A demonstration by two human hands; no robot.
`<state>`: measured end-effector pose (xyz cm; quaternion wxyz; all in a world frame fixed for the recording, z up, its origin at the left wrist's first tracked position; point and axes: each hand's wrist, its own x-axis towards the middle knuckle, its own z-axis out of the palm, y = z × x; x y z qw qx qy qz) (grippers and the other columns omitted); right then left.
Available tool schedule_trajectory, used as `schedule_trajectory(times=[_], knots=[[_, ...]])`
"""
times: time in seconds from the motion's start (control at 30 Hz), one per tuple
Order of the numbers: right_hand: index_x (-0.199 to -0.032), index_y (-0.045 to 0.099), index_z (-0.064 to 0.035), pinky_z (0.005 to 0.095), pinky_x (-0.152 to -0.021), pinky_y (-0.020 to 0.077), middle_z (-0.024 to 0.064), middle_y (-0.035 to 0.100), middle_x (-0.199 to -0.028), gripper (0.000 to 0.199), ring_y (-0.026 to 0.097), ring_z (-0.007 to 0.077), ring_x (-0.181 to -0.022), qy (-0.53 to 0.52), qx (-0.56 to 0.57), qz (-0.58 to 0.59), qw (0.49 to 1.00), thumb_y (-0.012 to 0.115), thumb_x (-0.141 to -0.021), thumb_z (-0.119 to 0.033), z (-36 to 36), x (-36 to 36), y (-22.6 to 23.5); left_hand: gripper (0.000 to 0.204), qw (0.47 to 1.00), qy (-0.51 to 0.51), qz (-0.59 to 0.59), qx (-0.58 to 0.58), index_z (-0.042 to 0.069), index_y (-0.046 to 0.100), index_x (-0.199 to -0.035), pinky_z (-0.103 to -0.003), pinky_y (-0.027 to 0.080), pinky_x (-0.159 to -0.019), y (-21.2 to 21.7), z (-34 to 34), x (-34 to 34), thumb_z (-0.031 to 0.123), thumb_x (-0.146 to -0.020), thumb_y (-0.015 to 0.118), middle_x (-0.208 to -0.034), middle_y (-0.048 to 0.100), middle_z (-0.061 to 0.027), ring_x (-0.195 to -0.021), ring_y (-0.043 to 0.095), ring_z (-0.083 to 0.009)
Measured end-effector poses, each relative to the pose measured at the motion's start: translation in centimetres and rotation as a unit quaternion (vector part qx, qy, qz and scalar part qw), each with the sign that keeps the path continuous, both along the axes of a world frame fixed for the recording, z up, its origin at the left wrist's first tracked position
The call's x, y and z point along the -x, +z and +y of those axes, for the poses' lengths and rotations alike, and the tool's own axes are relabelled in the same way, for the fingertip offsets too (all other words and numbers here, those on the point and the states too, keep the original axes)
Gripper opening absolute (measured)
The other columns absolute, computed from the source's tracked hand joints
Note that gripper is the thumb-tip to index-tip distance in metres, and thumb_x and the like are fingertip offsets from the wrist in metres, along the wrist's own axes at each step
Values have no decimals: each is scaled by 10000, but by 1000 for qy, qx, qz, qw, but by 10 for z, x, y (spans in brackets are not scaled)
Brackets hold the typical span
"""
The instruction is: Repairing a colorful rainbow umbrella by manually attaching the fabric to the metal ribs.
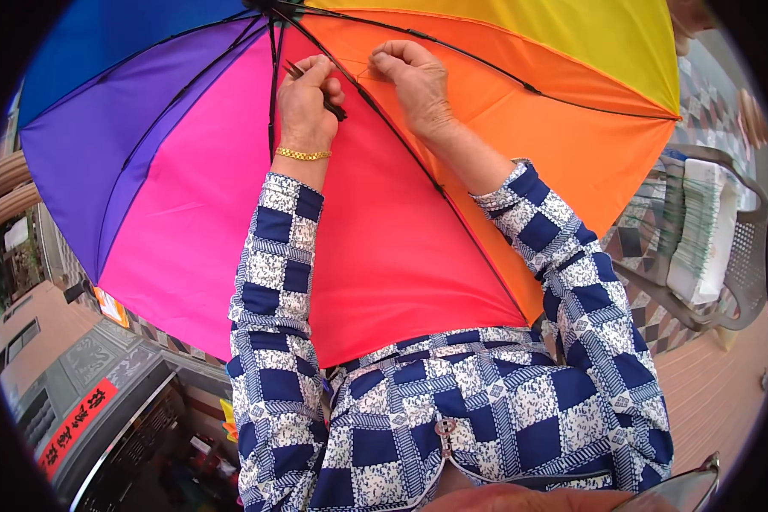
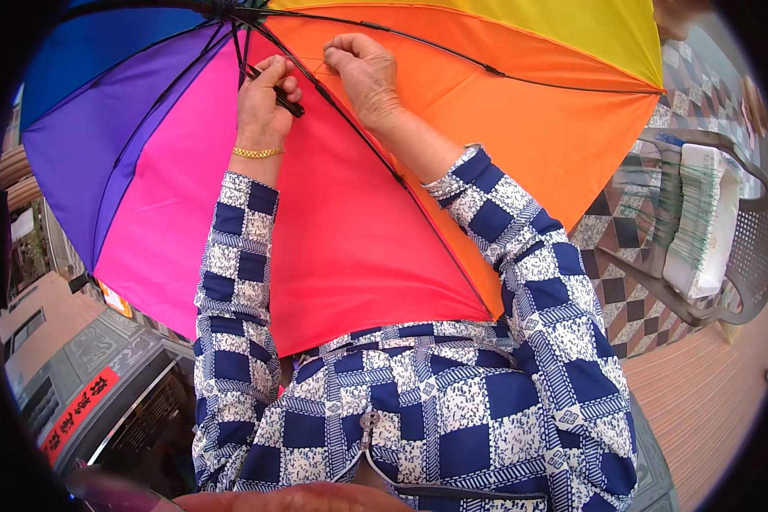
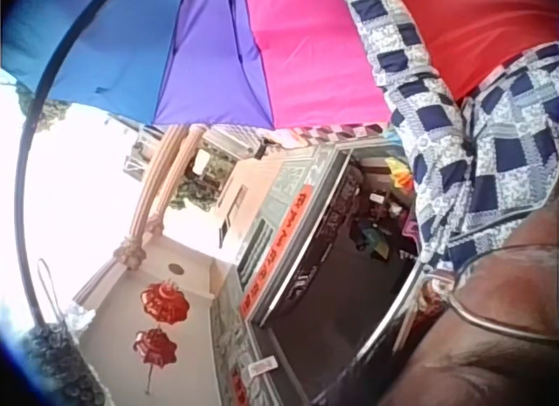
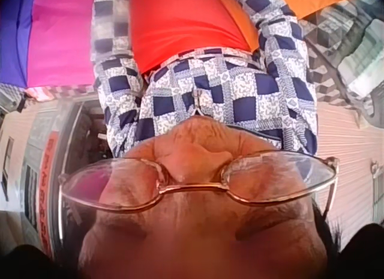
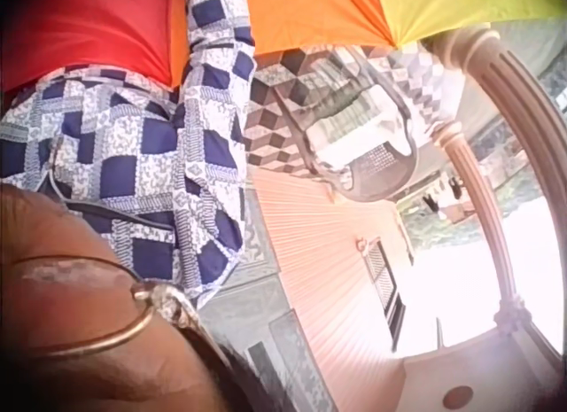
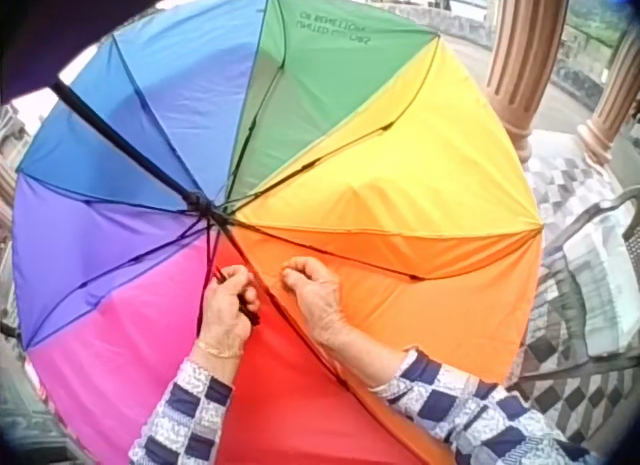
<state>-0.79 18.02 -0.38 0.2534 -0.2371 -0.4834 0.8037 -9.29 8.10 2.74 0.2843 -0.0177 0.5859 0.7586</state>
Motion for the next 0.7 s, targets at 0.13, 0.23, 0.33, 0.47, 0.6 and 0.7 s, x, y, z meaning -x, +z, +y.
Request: schedule_trajectory(times=[0.13, 0.23, 0.33, 0.47, 0.6, 0.7], knots=[[-911, 591, 1, 327, -815, 509, 85, 617, -918, 91, 608, 173, -849, -34, 99, 87, 991, 521, -887, -53, 10, 0, 0, 46, 999, 37, -9, 18, 61, 531, -849, -220, 339, -395, 1, -1, -9, 78, -857, 573, -644, 523, -3, -434, 424, -79], [-905, 572, -10, 350, -821, 511, 95, 611, -932, 78, 613, 199, -849, -20, 195, 135, 971, 498, -895, -35, 20, -1, 3, 54, 998, 3, 51, 41, 60, 517, -821, -213, 335, -398, -9, -9, -6, 70, -848, 563, -649, 520, -4, -446, 426, -71], [-875, 575, -20, 355, -802, 507, 94, 611, -945, 84, 615, 218, -844, 118, 253, 218, 935, 492, -885, -29, 39, -7, 7, 67, 995, -18, 81, 60, 65, 512, -799, -210, 337, -411, -11, -12, -6, 69, -835, 568, -641, 509, 2, -467, 427, -61], [-884, 552, -89, 220, -483, 408, -1, 535, -692, 41, 480, 84, -535, 90, 102, 53, 989, 527, -883, -123, 68, -8, 43, 92, 986, -44, 133, 89, 64, 508, -760, -214, 347, -435, -18, -9, -4, 67, -820, 577, -635, 498, 12, -500, 433, -54], [-888, 561, -57, 235, -542, 439, 16, 543, -699, 60, 511, 106, -586, 142, -188, -44, 971, 509, -858, -58, 74, -1, 30, 124, 954, -51, 245, 165, 50, 504, -728, -223, 374, -475, -29, -12, 2, 81, -809, 593, -643, 504, 19, -541, 452, -56], [-895, 553, -37, 243, -563, 442, 25, 538, -694, 78, 510, 110, -604, 101, -325, 4, 940, 492, -847, -35, 67, 0, 19, 137, 922, -76, 292, 244, 38, 506, -721, -246, 402, -511, -24, -11, -4, 95, -798, 604, -655, 524, 8, -567, 480, -76]])
